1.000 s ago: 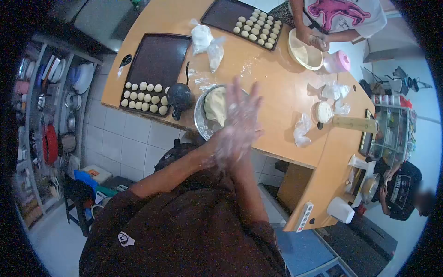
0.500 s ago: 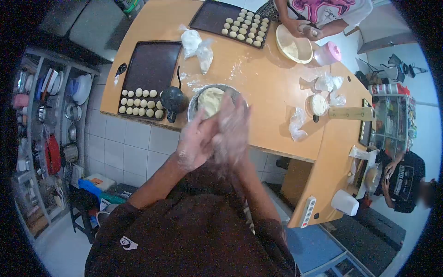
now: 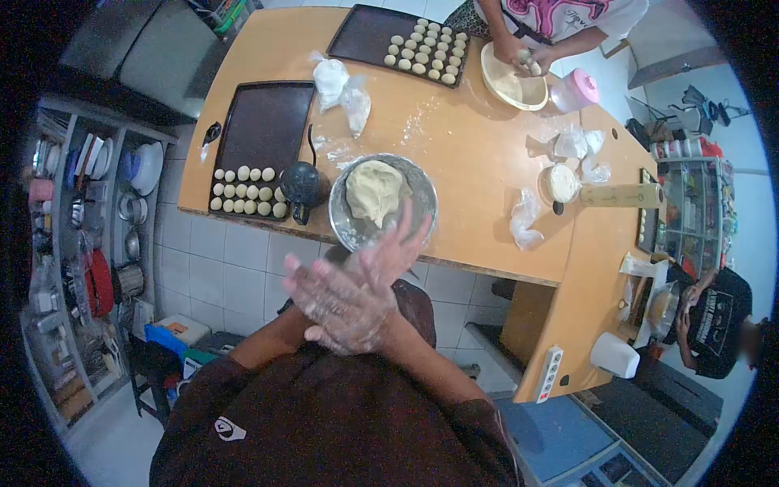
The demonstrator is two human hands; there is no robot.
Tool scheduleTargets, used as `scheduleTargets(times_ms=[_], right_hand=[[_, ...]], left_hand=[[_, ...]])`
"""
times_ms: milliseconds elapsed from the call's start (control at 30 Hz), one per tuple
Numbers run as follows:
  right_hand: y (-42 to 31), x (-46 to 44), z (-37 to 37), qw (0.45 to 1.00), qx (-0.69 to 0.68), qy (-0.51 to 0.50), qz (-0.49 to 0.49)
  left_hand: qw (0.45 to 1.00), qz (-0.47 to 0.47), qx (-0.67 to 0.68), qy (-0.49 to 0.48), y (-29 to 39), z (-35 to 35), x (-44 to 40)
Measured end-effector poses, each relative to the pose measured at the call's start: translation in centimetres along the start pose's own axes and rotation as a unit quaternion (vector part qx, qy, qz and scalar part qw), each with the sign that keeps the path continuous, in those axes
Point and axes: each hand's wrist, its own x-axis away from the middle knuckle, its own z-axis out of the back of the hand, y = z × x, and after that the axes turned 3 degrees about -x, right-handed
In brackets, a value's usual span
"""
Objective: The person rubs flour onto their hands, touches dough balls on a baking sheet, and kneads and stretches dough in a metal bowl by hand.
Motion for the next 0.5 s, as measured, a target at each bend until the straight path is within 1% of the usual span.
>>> scheduleTargets(times_ms=[33, 100, 133, 167, 200, 233, 267, 333, 400, 433, 467, 500], right_hand=[[-0.4, -0.1, -0.8, 0.996, -0.064, 0.002, -0.06], [-1.2, -0.5, 0.9, 0.999, 0.034, 0.011, -0.01], [-4.0, -2.2, 3.9, 0.975, 0.196, 0.002, 0.102], [-6.7, -3.8, 6.9, 0.912, 0.35, 0.03, 0.212], [-6.8, -3.2, 6.2, 0.882, 0.412, -0.002, 0.229], [-6.6, -1.9, 4.9, 0.859, 0.456, -0.048, 0.228], [-7.0, -0.7, 4.3, 0.854, 0.456, -0.081, 0.236], [-7.2, -0.1, 4.0, 0.863, 0.426, -0.095, 0.255], [-7.0, -2.3, 5.2, 0.914, 0.331, -0.028, 0.232], [-7.0, -3.2, 5.6, 0.934, 0.282, 0.003, 0.217], [-6.8, -3.7, 5.9, 0.928, 0.316, -0.014, 0.197], [-6.7, -3.5, 5.6, 0.91, 0.372, -0.05, 0.174]], left_hand=[[1.0, 0.017, 0.02, 0.001, 0.4, -0.3, 0.7], [0.996, 0.041, 0.076, 0.006, 1.4, -1.2, 1.6], [0.994, 0.028, 0.1, 0.016, 2.5, -1.9, 2.1], [0.994, -0.003, 0.105, 0.027, 3.5, -2.6, 2.1], [0.994, -0.071, 0.071, 0.051, 3.9, -2.9, 1.7], [0.996, -0.063, 0.054, 0.036, 3.8, -2.8, 1.5], [0.998, -0.052, 0.039, 0.023, 3.3, -2.6, 1.7], [0.999, -0.03, 0.01, -0.005, 1.8, -1.9, 2.0], [0.999, -0.011, -0.023, -0.03, 0.9, -1.3, 2.2], [1.0, -0.014, -0.002, -0.026, 1.3, -1.3, 2.4], [0.999, -0.016, 0.019, -0.021, 1.9, -1.5, 2.5], [0.996, -0.039, 0.08, -0.002, 3.1, -1.6, 2.3]])
